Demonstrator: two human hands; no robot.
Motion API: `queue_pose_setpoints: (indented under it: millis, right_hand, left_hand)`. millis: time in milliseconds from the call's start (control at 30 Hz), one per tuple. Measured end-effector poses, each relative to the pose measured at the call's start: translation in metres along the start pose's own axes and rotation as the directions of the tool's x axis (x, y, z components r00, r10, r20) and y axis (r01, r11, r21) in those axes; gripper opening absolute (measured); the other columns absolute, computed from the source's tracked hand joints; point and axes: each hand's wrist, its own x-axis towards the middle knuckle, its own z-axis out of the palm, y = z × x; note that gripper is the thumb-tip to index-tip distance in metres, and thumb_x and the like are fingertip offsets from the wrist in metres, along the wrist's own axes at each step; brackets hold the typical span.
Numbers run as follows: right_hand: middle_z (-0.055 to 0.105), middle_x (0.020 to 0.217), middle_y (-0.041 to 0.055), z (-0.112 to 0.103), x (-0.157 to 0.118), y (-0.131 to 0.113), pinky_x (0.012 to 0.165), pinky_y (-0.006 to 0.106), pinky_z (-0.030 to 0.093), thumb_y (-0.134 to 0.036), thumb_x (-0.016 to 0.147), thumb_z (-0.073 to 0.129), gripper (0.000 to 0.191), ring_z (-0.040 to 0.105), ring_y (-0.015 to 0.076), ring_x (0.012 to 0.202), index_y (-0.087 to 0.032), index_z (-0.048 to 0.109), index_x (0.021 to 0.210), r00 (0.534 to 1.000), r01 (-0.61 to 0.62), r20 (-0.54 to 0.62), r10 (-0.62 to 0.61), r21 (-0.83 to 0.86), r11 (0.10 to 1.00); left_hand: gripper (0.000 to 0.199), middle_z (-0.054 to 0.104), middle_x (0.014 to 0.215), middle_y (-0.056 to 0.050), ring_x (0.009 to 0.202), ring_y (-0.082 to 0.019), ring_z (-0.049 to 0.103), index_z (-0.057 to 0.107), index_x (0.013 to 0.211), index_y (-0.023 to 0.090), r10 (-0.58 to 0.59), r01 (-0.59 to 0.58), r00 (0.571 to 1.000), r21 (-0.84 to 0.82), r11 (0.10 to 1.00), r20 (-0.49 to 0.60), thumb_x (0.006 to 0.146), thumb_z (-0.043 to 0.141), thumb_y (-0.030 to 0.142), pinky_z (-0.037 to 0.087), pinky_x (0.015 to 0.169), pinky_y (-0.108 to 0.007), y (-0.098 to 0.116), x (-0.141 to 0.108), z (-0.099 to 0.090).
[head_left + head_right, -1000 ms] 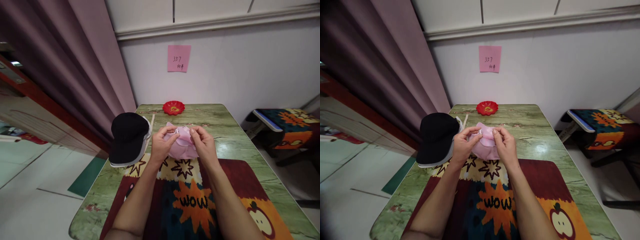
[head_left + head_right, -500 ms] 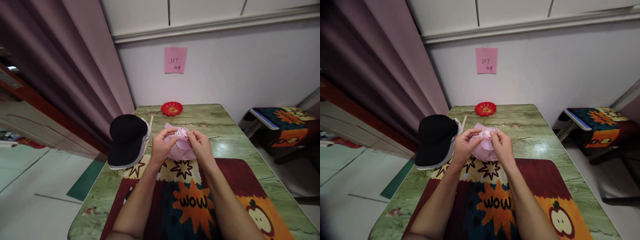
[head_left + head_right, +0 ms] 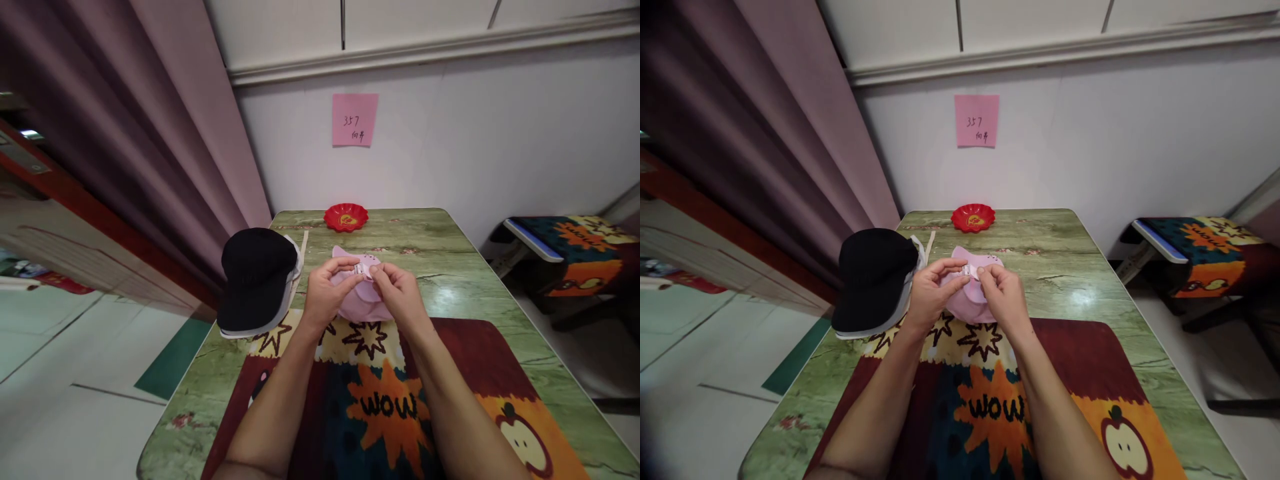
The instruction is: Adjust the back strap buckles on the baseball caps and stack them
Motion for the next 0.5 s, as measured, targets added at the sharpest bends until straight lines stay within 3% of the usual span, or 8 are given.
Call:
queue_pose_setpoints:
  millis: [167, 333, 500]
  right_hand:
    - [0.048, 0.059, -0.0031, -0.003, 0.003, 0.004, 0.051, 0.025, 0.028, -0.051, 0.086, 0.066, 0.037, 0.038, 0.0107, 0.054, -0.019, 0.060, 0.068, 0.998, 0.011, 0.060, -0.015, 0.067, 0.998]
    - [0.062, 0.070, 0.0011, -0.009, 0.005, 0.008, 0.055, 0.025, 0.038, -0.051, 0.085, 0.069, 0.033, 0.049, 0.0139, 0.061, -0.019, 0.070, 0.077, 0.994, 0.053, 0.089, -0.057, 0.049, 0.997]
    - [0.064, 0.071, 0.0013, -0.011, 0.004, 0.006, 0.056, 0.026, 0.039, -0.050, 0.085, 0.069, 0.032, 0.050, 0.0141, 0.062, -0.019, 0.072, 0.077, 0.994, 0.074, 0.078, -0.075, 0.024, 0.997]
  left_hand:
    - [0.031, 0.078, 0.105, -0.009, 0.097, -0.021, 0.071, 0.077, 0.099, 0.017, -0.043, 0.045, 0.998, -0.063, 0.997, 0.040, 0.072, 0.084, 0.031, 0.057, 0.092, -0.035, -0.002, 0.000, -0.005]
    - [0.031, 0.078, 0.103, -0.009, 0.096, -0.022, 0.071, 0.078, 0.100, 0.018, -0.021, 0.024, 0.998, -0.045, 0.999, 0.062, 0.073, 0.084, 0.032, 0.057, 0.091, -0.035, -0.002, 0.001, -0.008]
    - [0.029, 0.079, 0.100, -0.008, 0.093, -0.021, 0.070, 0.078, 0.099, 0.018, -0.001, 0.003, 0.997, -0.019, 1.000, 0.073, 0.073, 0.084, 0.030, 0.056, 0.089, -0.034, 0.001, 0.000, -0.010]
